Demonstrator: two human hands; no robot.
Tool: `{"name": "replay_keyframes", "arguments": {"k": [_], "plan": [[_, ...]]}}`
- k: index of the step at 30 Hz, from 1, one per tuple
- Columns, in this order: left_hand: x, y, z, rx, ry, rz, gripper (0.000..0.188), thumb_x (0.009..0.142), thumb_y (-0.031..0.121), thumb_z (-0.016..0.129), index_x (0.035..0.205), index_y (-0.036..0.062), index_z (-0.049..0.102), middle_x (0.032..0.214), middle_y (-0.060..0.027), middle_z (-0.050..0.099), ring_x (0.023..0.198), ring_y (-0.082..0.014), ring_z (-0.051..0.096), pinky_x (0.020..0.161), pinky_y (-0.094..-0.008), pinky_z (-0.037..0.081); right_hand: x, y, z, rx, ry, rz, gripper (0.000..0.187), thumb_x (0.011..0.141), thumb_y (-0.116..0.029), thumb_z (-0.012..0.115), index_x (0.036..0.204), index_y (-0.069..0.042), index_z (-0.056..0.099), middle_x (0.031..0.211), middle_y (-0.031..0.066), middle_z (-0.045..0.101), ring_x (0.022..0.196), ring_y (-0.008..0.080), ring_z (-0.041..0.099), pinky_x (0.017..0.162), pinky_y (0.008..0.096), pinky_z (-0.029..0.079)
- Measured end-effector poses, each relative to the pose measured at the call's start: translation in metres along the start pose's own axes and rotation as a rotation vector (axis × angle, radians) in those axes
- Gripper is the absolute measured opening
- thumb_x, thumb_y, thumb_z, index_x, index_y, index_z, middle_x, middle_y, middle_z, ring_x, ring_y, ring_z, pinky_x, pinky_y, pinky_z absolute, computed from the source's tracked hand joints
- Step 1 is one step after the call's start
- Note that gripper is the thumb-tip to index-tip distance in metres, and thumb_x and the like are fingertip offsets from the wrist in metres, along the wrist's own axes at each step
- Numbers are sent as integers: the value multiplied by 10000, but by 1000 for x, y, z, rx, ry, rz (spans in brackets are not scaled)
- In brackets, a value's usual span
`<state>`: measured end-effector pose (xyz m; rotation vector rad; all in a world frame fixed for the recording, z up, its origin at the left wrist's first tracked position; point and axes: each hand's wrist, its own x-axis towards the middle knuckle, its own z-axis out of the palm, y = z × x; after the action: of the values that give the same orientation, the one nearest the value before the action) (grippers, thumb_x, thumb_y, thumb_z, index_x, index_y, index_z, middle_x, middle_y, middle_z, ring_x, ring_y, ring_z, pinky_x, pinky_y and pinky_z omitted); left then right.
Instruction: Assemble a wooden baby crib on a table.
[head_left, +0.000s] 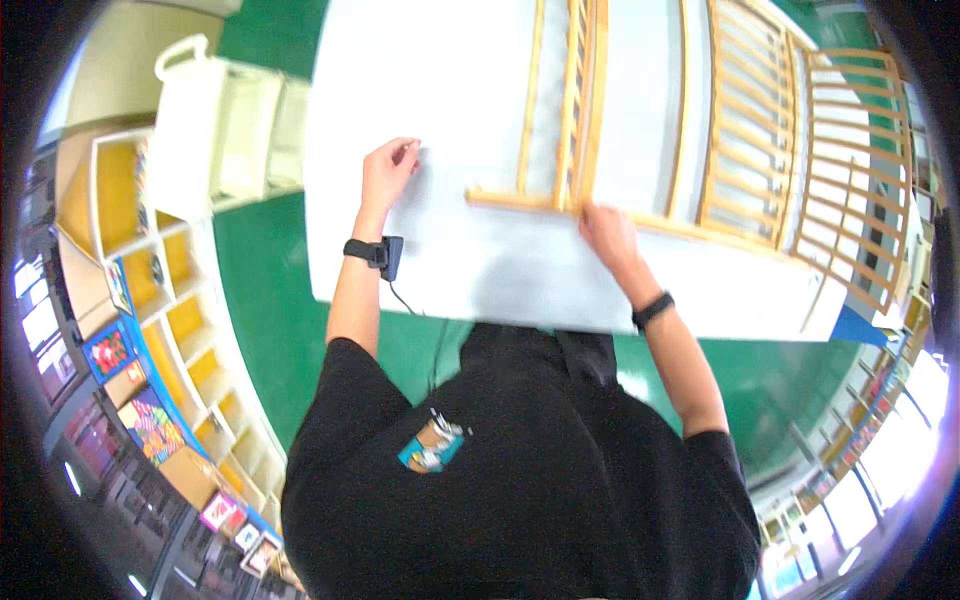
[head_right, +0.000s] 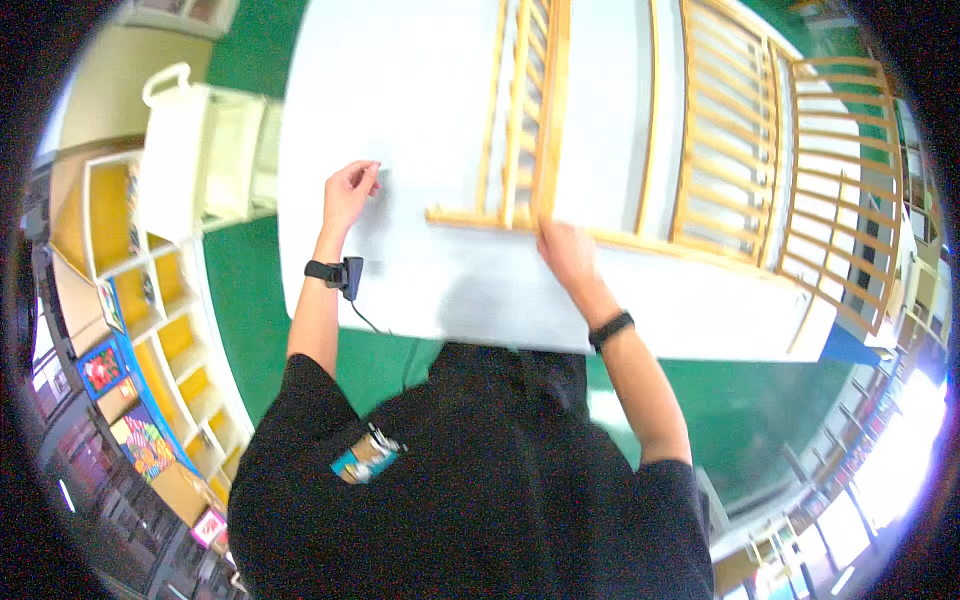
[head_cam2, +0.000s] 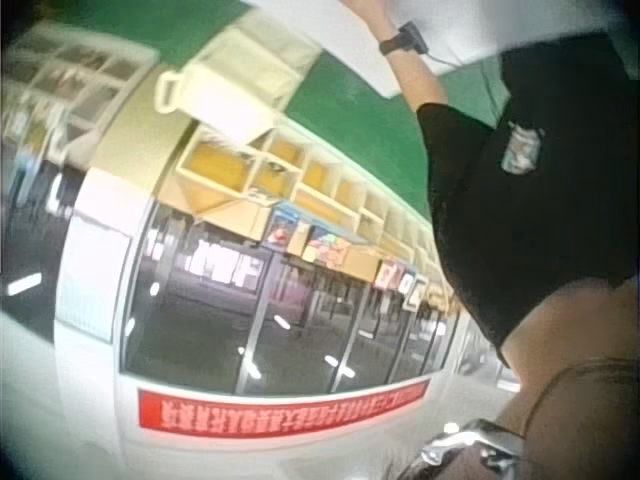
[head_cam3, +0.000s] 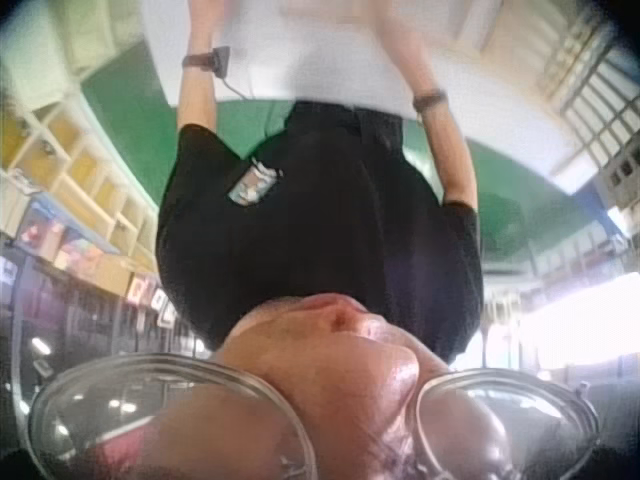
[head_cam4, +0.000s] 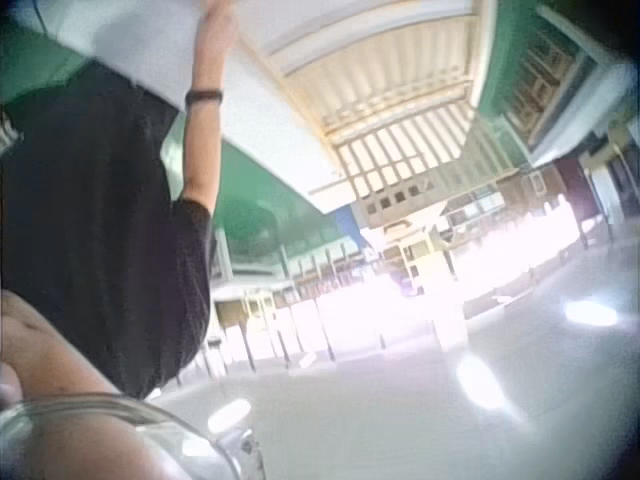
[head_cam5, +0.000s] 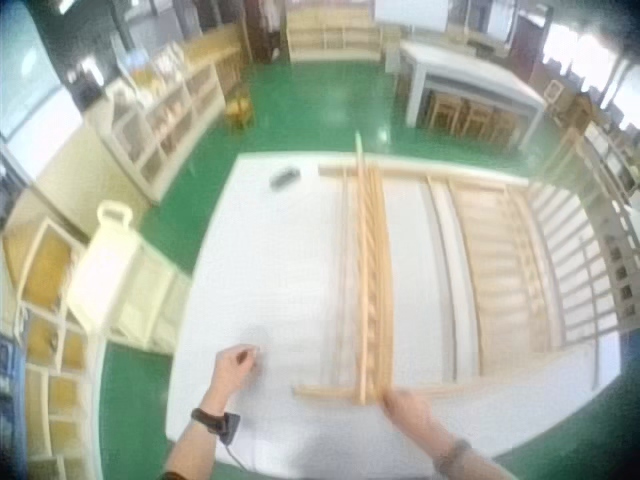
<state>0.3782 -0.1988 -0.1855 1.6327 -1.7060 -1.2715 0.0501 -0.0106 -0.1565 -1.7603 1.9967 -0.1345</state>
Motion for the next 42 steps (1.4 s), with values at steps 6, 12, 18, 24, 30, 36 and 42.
{"name": "replay_keyframes", "arguments": {"k": [6,12,18,24,30,36,42], "plan": [[169,41,-37,473,193,271,205,872,219,558,966,100,696,829,-143,686,794,-331,661,712,-392,526,-6,-4,-18,56,-54,107,142,813,-222,630,795,-81,622,710,139,646,685,349,632,616,463,510],[314,97,-15,691,181,435,308,857,227,557,1137,131,640,1077,-114,671,999,-305,633,836,-423,512,-6,3,-19,80,-76,52,189,827,-271,633,786,-87,635,655,126,628,626,344,623,565,456,500],[414,116,-4,780,333,247,336,881,261,529,1159,84,591,1185,-152,619,1079,-352,594,892,-464,490,-20,7,-47,152,-43,231,305,840,-365,658,770,-69,658,661,118,643,619,326,635,579,420,515],[432,93,-2,818,291,89,389,939,359,457,1007,8,608,1017,-235,648,991,-386,612,868,-476,473,-73,65,-60,665,95,697,269,902,-229,611,794,16,631,605,87,627,526,153,596,511,280,475],[405,90,-5,388,47,314,387,935,356,453,748,41,577,647,-79,564,579,-206,518,578,-345,414,-138,95,-58,913,133,817,269,956,-199,528,815,9,623,656,46,618,543,83,551,482,218,423],[224,159,-108,-67,25,37,249,913,278,581,778,70,607,626,69,452,527,-25,365,473,-200,271,-155,87,-67,1232,204,678,279,987,-211,477,990,34,611,789,103,658,680,149,625,595,267,506],[-23,218,-167,633,-329,-211,313,964,289,533,746,65,529,631,77,393,549,-30,336,479,-217,254,-162,55,-75,1322,93,313,182,962,-98,512,1042,32,613,819,88,661,761,130,635,681,271,524]]}}
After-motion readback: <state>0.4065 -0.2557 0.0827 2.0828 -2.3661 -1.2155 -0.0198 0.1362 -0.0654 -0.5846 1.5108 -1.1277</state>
